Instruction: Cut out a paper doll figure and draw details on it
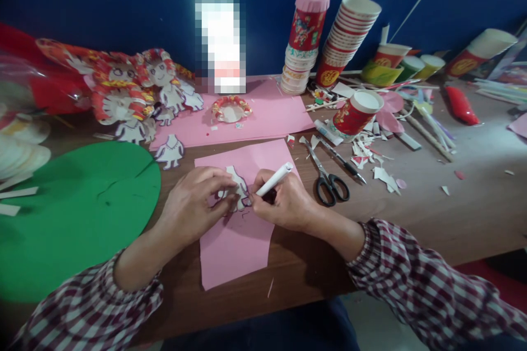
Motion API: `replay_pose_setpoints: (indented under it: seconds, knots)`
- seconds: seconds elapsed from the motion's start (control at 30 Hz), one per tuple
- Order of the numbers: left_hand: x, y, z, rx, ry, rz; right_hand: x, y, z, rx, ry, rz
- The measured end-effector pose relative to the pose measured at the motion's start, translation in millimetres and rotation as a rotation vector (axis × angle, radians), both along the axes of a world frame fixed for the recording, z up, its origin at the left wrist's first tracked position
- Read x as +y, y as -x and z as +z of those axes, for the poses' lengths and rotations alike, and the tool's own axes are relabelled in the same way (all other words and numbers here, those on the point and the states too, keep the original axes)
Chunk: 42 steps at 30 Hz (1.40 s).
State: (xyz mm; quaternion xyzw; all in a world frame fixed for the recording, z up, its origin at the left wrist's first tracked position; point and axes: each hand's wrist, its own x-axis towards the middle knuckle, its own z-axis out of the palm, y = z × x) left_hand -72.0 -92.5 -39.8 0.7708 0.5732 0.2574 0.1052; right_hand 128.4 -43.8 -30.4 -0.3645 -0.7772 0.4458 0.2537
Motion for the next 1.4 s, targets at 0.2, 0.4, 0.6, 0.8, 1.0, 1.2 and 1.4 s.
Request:
replay_pose_setpoints:
  seconds: [0.2, 0.4, 0.6, 0.8, 1.0, 1.2, 1.4]
  knots:
    - [0.2, -0.5, -0.3, -0.001, -0.015, -0.001, 0.5, 1.1, -1.2, 0.049, 0.032, -0.026]
    - [0.0, -0.9, 0.0, 0.015, -0.001, 0.014, 0.4, 0.3, -2.1, 0.000, -0.006, -0.003]
    - [0.3, -0.3, 0.0, 0.007, 0.003, 0.004, 0.5, -0.1, -1.8, -0.016, 0.004, 0.005]
    - [0.1, -0.2, 0.3, 0.003, -0.019, -0.004, 0.0, 1.8, -0.8, 0.043, 0.062, -0.027]
    - [-0.1, -0.4, 0.7, 0.004, 0.009, 0.003, 0.0, 0.4, -1.2, -0.004, 0.044, 0.000]
    - [-0.5, -1.4, 1.4, -0.008, 0.011, 0.006, 1.4, 0.4, -0.1, 0.085, 0.095, -0.049]
    - [0.0, -1.6, 2.1, -0.011, 0.020, 0.002, 0.3, 1.9, -1.5, 0.107, 0.110, -0.042]
